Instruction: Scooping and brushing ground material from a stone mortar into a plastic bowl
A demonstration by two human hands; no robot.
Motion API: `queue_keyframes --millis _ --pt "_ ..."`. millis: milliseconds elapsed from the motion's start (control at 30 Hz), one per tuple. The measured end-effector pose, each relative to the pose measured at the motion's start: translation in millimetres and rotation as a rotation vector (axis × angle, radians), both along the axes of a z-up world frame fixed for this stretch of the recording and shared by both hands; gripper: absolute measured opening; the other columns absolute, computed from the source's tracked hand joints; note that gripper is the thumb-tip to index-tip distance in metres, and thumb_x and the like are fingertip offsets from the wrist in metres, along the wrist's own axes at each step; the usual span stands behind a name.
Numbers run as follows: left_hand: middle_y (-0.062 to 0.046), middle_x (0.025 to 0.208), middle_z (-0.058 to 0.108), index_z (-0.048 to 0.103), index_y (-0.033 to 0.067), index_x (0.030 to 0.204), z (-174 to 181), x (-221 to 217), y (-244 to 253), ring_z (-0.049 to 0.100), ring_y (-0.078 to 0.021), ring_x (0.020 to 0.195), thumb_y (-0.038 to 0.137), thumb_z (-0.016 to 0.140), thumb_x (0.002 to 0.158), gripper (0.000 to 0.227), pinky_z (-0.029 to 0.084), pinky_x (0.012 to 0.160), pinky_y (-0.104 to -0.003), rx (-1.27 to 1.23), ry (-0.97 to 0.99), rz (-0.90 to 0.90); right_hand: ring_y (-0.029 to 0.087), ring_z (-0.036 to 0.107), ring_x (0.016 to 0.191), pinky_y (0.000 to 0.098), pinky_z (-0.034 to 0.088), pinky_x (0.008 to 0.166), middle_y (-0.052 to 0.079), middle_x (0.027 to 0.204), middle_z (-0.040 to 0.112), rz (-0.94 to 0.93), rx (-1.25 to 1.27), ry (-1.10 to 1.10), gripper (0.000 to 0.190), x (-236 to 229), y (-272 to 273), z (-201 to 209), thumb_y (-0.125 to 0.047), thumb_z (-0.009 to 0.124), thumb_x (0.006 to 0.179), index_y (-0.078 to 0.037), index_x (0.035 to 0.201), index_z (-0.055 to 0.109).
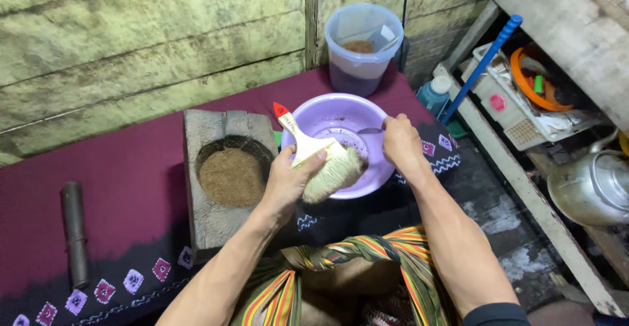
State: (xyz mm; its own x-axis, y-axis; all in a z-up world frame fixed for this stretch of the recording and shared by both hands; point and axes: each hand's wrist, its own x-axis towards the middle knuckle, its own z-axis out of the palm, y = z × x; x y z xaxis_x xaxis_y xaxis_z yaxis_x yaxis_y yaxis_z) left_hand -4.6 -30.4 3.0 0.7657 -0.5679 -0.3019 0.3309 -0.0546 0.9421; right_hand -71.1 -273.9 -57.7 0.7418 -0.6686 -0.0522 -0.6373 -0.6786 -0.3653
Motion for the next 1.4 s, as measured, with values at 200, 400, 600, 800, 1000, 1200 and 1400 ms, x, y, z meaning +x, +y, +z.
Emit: queue_keyframes --millis 200,400,600,800,1000,1200,1400 --pt "-0.018 0.091 0.067 0.059 -0.0056 0.121 -14.1 10.2 1.3 0.064 -0.0252 0.085 0.027 0.088 0.077 0.062 0.055 0.074 -0.040 0.126 -0.290 0.035 0.052 0.071 0.102 0.0605 0.060 0.083 0.030 0.108 0.072 -0.036 0.121 0.044 0.025 8.5 -28.0 -61.2 -0.010 0.066 0.089 -0.003 0.109 0.080" --pt "-0.021 0.101 0.067 0.054 -0.0032 0.126 -9.7 19.7 27.1 0.065 -0.0277 0.097 0.029 0.084 0.082 0.063 0.056 0.079 -0.042 0.121 -0.286 0.087 0.048 0.073 0.101 0.0569 0.060 0.085 0.024 0.099 0.076 -0.090 0.122 -0.010 0.019 26.4 -12.5 -45.0 -0.011 0.071 0.085 -0.011 0.100 0.082" --pt "-0.027 0.107 0.066 0.054 -0.0048 0.122 2.2 30.1 69.7 0.067 -0.0341 0.102 0.029 0.086 0.079 0.063 0.059 0.089 -0.047 0.075 -0.292 0.121 0.045 0.076 0.092 0.0527 0.058 0.082 0.021 0.077 0.077 0.027 0.182 -0.058 0.015 63.6 31.2 -17.4 -0.012 0.069 0.084 -0.006 0.079 0.081" --pt "-0.024 0.104 0.056 0.052 -0.0030 0.112 -24.5 49.4 127.3 0.059 -0.0291 0.109 0.037 0.086 0.080 0.061 0.046 0.099 -0.047 0.138 -0.621 0.478 0.048 0.072 0.096 0.0530 0.054 0.084 0.027 0.079 0.073 0.237 0.302 -0.194 0.025 122.0 71.3 -15.4 -0.027 0.082 0.078 -0.003 0.079 0.075" --pt "-0.014 0.100 0.051 0.052 0.0013 0.111 -15.4 59.4 155.7 0.053 -0.0201 0.105 0.035 0.082 0.087 0.051 0.042 0.100 -0.038 0.152 -0.736 0.722 0.057 0.064 0.110 0.0671 0.049 0.095 0.037 0.102 0.068 0.616 0.349 -0.168 0.037 153.7 146.8 -7.5 -0.037 0.056 0.103 -0.006 0.123 0.053" --pt "-0.014 0.110 0.060 0.051 0.0041 0.125 -30.9 80.6 166.8 0.059 -0.0218 0.107 0.028 0.080 0.090 0.052 0.045 0.097 -0.041 0.119 -0.772 0.780 0.056 0.068 0.101 0.0631 0.056 0.092 0.034 0.099 0.071 0.565 0.292 -0.113 0.026 180.1 185.3 -69.0 -0.014 0.051 0.089 -0.009 0.115 0.053" --pt "-0.025 0.119 0.062 0.048 0.0004 0.133 -39.1 89.4 160.6 0.063 -0.0384 0.116 0.025 0.076 0.093 0.054 0.047 0.100 -0.052 0.210 -0.962 0.847 0.055 0.072 0.090 0.0624 0.058 0.083 0.031 0.099 0.072 0.520 0.118 -0.080 0.022 198.1 199.2 -90.2 -0.006 0.044 0.089 -0.003 0.108 0.054"
